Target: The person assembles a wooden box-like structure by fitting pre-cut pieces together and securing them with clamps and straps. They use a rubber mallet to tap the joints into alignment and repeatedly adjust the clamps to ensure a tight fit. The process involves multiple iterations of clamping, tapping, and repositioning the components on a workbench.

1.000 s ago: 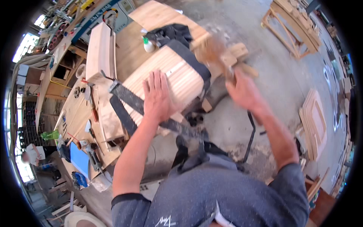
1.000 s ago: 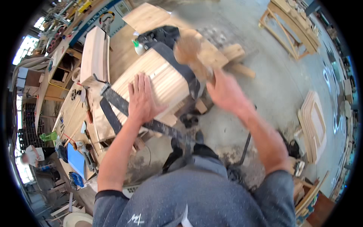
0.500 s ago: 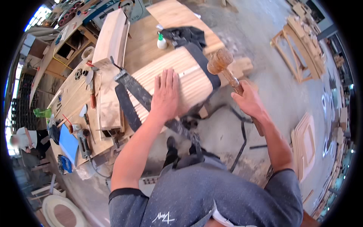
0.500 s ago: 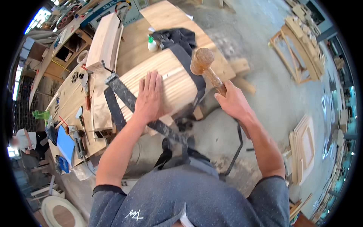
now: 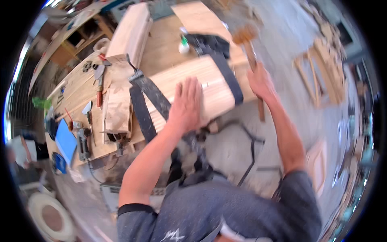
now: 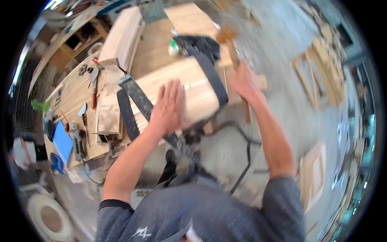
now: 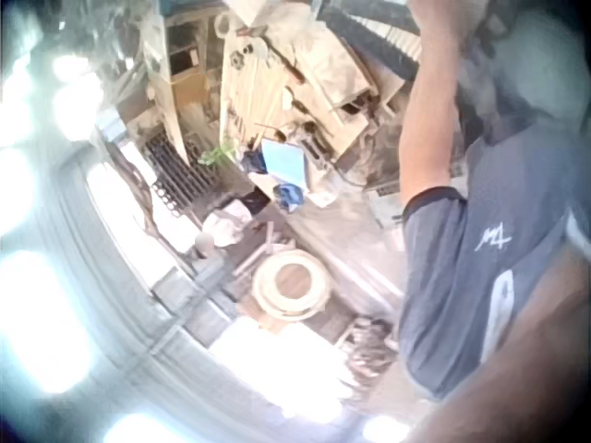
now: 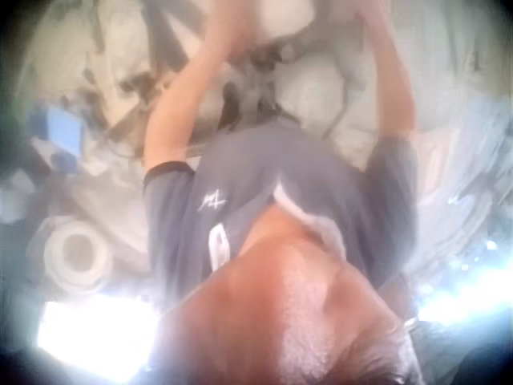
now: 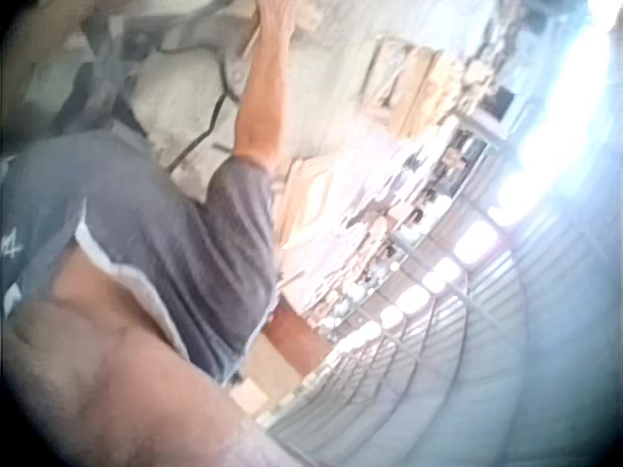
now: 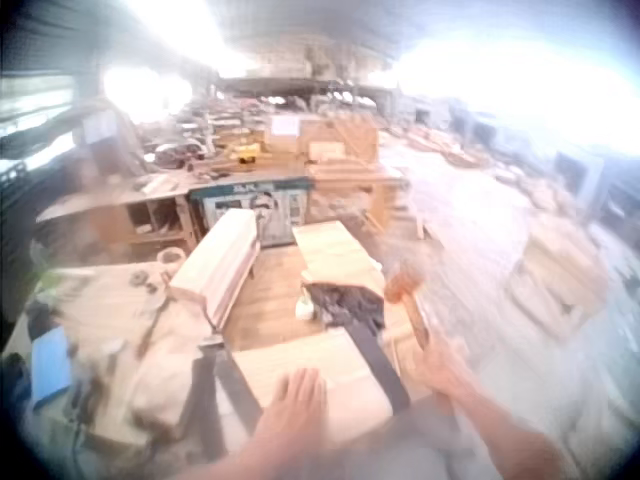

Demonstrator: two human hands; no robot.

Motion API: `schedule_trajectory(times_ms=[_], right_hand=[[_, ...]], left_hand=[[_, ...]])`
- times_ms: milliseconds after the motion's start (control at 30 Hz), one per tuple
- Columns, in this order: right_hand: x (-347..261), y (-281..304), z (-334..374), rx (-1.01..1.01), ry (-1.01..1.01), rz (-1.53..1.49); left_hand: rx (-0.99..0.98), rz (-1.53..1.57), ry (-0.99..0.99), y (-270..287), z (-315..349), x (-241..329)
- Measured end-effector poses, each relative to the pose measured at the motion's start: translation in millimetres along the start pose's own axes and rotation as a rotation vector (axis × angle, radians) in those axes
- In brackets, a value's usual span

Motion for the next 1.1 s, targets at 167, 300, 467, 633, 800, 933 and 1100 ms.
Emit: schedule_trajectory(times_ms=[167,300,467,633,800,933,1100], right_hand=[[-23,31,29,-0.04,-0.012,-0.067],[-40,-1,57,-0.123,0.002,-0.281],[-106,-14,71,-0.336,0.026,-0.683],[-181,-60,88,-0.275,0.144,-0.714],[-234,-121,86,-0.331,0.404,-0.548],[-258,-141,91,-0.379,0.492,-0.351],[-241,-153,84,-0.402,0.503,-0.251]], left_hand=[[0.014,-0.003,0.0,-3,4,-4],[0.098,0.112,0.055,-8,23,-17],[0.182,0.115,0.121,14,55,-27],[0.681,0.281,0.638,69,168,-78],[0.627,0.834,0.967,-4,198,-104],[0.683,0.953,0.893,-39,183,-104],[0.722,0.996,0.821,-42,180,-105]])
Point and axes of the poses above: each hand's wrist, its own z-axis away from the middle knuckle, its own y-axis out of the back of the hand, x = y × z, the point moved 7 cm from there along -z, towards the middle knuckle, and after that the axes turned 7 degrees about x, right-handed, at the moved point
